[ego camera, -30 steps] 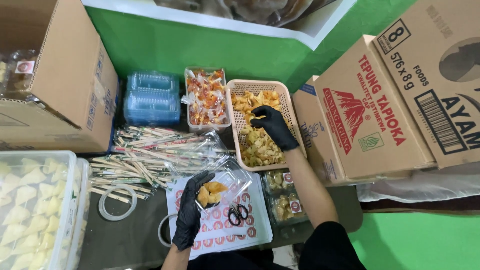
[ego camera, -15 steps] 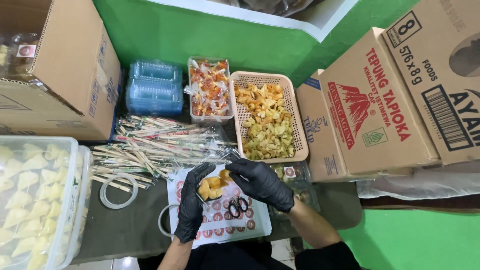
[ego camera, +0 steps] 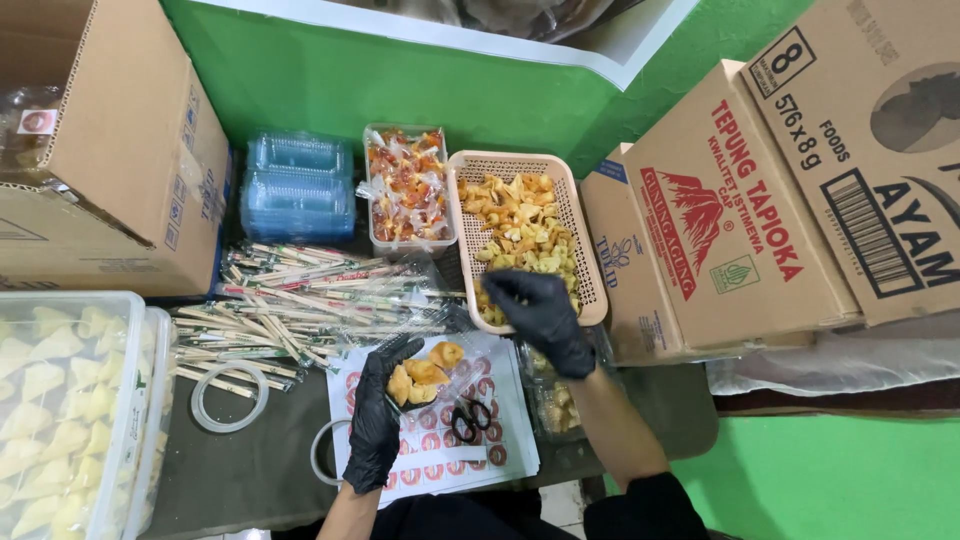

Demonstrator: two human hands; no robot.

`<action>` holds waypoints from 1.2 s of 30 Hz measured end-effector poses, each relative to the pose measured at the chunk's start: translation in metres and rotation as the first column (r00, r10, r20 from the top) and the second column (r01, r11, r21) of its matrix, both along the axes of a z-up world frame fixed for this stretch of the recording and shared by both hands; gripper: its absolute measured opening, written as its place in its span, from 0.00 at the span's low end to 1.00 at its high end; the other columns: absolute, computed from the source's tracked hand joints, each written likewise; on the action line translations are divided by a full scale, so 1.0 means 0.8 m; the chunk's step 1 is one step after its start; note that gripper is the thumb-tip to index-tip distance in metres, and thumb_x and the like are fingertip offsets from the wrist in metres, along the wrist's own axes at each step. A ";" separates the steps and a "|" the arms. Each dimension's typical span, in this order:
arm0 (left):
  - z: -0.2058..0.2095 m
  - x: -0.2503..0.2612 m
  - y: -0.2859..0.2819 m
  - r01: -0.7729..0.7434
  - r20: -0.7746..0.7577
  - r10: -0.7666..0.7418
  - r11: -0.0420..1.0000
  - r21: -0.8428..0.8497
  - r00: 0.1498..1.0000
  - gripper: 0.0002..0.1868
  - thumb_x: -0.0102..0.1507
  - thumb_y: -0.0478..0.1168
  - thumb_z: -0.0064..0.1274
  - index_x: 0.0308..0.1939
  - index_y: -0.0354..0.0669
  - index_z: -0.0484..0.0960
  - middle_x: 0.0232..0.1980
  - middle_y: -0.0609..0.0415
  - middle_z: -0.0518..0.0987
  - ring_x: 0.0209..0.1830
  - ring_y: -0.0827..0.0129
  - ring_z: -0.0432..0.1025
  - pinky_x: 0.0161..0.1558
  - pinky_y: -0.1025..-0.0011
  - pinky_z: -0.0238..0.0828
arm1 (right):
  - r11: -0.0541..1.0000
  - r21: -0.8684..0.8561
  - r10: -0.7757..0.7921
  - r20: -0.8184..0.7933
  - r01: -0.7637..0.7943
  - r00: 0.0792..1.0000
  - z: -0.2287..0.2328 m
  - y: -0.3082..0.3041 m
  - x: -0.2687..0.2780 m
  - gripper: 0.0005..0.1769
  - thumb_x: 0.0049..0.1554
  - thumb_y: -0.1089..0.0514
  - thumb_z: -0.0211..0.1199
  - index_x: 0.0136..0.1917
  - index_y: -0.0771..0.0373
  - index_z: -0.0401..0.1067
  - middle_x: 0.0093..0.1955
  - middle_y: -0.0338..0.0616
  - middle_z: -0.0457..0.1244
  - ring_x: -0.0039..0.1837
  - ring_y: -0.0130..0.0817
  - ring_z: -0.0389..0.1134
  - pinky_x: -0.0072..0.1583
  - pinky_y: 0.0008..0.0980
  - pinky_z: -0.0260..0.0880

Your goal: The person is packing small fried snacks into clear plastic containers and then applying circular stickers to the lids.

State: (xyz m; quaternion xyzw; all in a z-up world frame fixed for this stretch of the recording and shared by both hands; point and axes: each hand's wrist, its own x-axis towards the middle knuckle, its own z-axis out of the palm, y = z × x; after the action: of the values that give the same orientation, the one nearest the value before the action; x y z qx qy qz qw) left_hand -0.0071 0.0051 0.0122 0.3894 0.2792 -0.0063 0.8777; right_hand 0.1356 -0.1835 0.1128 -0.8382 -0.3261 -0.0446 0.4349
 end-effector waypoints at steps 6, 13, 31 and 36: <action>-0.009 -0.003 0.002 0.039 0.125 -0.077 0.959 0.281 0.989 0.26 0.67 0.50 0.39 0.62 0.44 0.82 0.65 0.49 0.81 0.60 0.58 0.76 0.45 0.55 0.81 | 0.870 -0.353 -0.287 0.207 0.345 0.935 -0.117 -0.091 0.182 0.19 0.55 0.58 0.65 0.60 0.60 0.77 0.58 0.47 0.70 0.60 0.47 0.71 0.60 0.45 0.70; -0.011 -0.003 0.002 0.018 0.095 -0.042 0.971 0.240 0.995 0.31 0.70 0.56 0.31 0.59 0.42 0.85 0.67 0.51 0.81 0.71 0.61 0.70 0.64 0.56 0.70 | 0.902 -0.349 -0.257 0.043 0.256 0.965 -0.194 -0.106 0.236 0.27 0.52 0.45 0.70 0.61 0.58 0.79 0.59 0.50 0.72 0.61 0.48 0.72 0.61 0.44 0.71; -0.016 -0.007 0.005 0.028 0.108 -0.035 0.997 0.070 0.994 0.34 0.71 0.58 0.29 0.61 0.39 0.83 0.67 0.47 0.80 0.67 0.57 0.73 0.60 0.55 0.72 | 0.946 -0.015 -0.319 -0.200 0.323 0.926 -0.136 -0.113 0.202 0.12 0.52 0.60 0.73 0.51 0.58 0.79 0.52 0.43 0.73 0.56 0.36 0.74 0.60 0.37 0.74; -0.023 -0.003 0.005 -0.048 0.126 0.044 0.998 0.030 0.991 0.32 0.71 0.55 0.32 0.64 0.37 0.80 0.68 0.45 0.79 0.69 0.56 0.72 0.65 0.59 0.71 | 0.936 0.007 -0.339 -0.267 0.353 0.902 -0.112 -0.116 0.193 0.16 0.54 0.61 0.69 0.57 0.58 0.77 0.58 0.44 0.71 0.61 0.37 0.72 0.62 0.36 0.74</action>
State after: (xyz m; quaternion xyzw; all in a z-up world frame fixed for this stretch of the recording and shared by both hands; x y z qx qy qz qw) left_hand -0.0093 0.0091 -0.0065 0.3970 0.2327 0.0431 0.8868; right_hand 0.2900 -0.2763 0.0232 -0.8688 -0.1107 -0.0191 0.4823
